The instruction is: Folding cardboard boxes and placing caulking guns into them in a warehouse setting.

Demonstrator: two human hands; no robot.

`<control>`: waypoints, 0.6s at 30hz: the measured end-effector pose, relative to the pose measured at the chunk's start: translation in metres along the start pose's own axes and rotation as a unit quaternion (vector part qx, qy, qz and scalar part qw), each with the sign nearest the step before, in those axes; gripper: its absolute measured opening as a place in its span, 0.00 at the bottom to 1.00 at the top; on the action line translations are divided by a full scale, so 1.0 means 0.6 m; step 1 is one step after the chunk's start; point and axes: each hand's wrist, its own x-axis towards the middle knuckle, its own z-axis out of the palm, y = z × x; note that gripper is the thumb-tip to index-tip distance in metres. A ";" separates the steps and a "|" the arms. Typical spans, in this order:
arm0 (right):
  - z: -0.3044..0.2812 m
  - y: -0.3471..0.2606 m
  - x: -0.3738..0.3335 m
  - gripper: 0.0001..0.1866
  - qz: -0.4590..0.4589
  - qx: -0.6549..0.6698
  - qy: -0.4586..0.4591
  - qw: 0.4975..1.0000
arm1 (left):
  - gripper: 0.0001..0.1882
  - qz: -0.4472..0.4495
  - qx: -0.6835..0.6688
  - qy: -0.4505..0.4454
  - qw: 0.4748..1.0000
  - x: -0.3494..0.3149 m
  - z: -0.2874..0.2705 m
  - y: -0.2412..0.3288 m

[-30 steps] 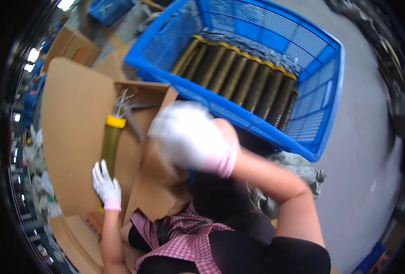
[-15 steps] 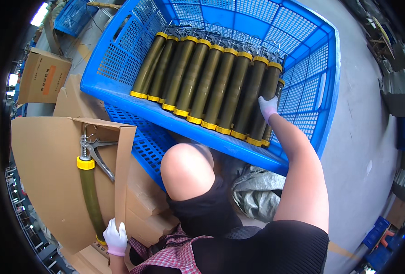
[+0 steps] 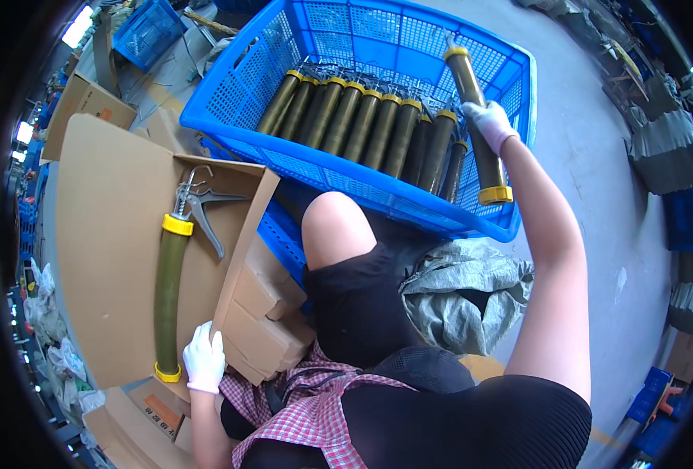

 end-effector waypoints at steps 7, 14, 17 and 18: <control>-0.008 -0.239 -0.284 0.28 -0.152 0.398 -0.123 0.896 | 0.14 0.009 0.019 -0.007 1.000 -0.010 0.001 -0.020; 0.288 -0.293 -0.573 0.35 -0.327 0.372 -0.400 0.771 | 0.24 -0.140 -0.862 -0.202 0.444 0.101 -0.186 -0.043; 0.402 -0.317 -0.629 0.36 -0.325 0.354 -0.535 0.695 | 0.30 0.208 -0.543 -0.167 0.796 0.158 -0.247 0.056; 0.425 -0.332 -0.644 0.34 -0.320 0.412 -0.531 0.667 | 0.24 0.172 -0.543 -0.179 0.802 0.157 -0.267 0.065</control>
